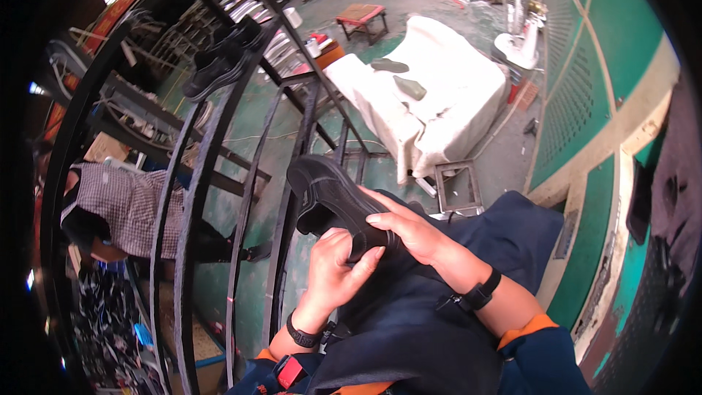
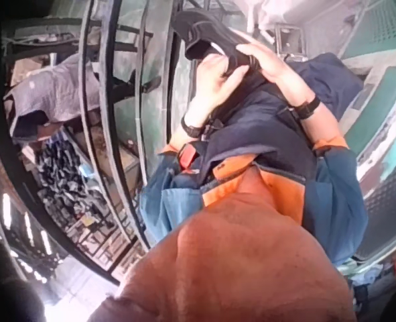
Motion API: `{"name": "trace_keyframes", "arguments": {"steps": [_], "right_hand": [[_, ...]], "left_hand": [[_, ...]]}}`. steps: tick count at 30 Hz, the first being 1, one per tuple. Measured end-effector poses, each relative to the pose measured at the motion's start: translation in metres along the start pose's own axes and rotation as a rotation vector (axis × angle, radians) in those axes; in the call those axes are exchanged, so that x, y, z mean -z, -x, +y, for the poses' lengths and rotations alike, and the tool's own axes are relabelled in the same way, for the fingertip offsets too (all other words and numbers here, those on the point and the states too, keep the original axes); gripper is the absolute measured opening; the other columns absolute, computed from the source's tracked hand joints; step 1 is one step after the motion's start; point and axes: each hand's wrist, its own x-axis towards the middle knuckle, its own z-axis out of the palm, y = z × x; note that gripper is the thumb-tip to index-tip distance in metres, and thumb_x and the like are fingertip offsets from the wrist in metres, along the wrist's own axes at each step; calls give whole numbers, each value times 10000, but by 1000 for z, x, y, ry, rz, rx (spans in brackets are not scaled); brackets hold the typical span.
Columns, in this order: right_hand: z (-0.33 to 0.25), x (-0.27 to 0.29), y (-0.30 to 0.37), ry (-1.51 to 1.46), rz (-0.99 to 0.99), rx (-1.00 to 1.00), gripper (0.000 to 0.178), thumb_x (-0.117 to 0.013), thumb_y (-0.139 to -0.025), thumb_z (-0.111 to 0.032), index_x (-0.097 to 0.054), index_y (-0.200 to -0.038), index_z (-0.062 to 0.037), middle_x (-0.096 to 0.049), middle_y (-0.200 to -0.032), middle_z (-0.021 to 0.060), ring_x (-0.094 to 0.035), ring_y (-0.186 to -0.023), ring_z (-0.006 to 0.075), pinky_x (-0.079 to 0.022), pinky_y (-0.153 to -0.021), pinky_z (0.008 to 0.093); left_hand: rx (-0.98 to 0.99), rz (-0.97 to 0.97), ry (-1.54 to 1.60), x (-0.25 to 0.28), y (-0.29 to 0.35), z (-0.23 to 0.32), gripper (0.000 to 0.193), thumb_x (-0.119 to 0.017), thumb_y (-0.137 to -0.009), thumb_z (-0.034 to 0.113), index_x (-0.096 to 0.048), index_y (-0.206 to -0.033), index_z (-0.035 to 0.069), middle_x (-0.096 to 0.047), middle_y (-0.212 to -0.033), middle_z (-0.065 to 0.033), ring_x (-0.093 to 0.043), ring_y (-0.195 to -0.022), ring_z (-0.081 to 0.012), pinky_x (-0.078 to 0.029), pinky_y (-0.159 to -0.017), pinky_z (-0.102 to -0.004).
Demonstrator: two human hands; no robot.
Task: Manually fitting shoe uppers onto lasts and placing finished units onto a transport rack.
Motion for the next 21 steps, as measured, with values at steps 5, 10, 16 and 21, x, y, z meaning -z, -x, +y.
{"name": "trace_keyframes", "arguments": {"steps": [5, 10, 16, 21], "right_hand": [[-20, -17, -20, -92, -213, 150, 639, -455, -1016, -406, -345, -1481, 19, -512, -1412, 119, -483, -1300, 202, -364, -1091, 340], [-25, -6, -32, 88, -212, -10, 591, -434, -1022, -461, -475, -1405, -13, -591, -1318, 158, -560, -1235, 246, -470, -980, 396], [3, 14, -10, 183, -83, -218, 463, -533, -1003, -355, -553, -1326, -24, -654, -1164, 139, -650, -1041, 216, -524, -880, 346], [-1, 35, 4, 236, 98, -277, 404, -526, -1000, -290, -579, -1292, -15, -666, -1134, 151, -672, -1015, 236, -539, -866, 347]], "left_hand": [[-382, 238, -469, 30, -17, 28, 162, -787, -728, 106, -635, -776, 75, -602, -728, -33, -598, -656, -232, -446, -658, -380], [-306, 320, -970, 110, -89, -7, 223, -762, -780, 145, -549, -771, 82, -544, -713, -80, -560, -699, -287, -413, -707, -429], [111, 545, -1149, 184, -145, -109, 600, -741, -819, 430, -572, -1215, 12, -589, -1222, -211, -518, -1207, -369, -339, -1077, -505], [209, 715, -821, 174, -143, -155, 999, -764, -798, 460, -219, -1526, 46, -211, -1537, -327, -192, -1432, -494, -219, -1170, -518]]}}
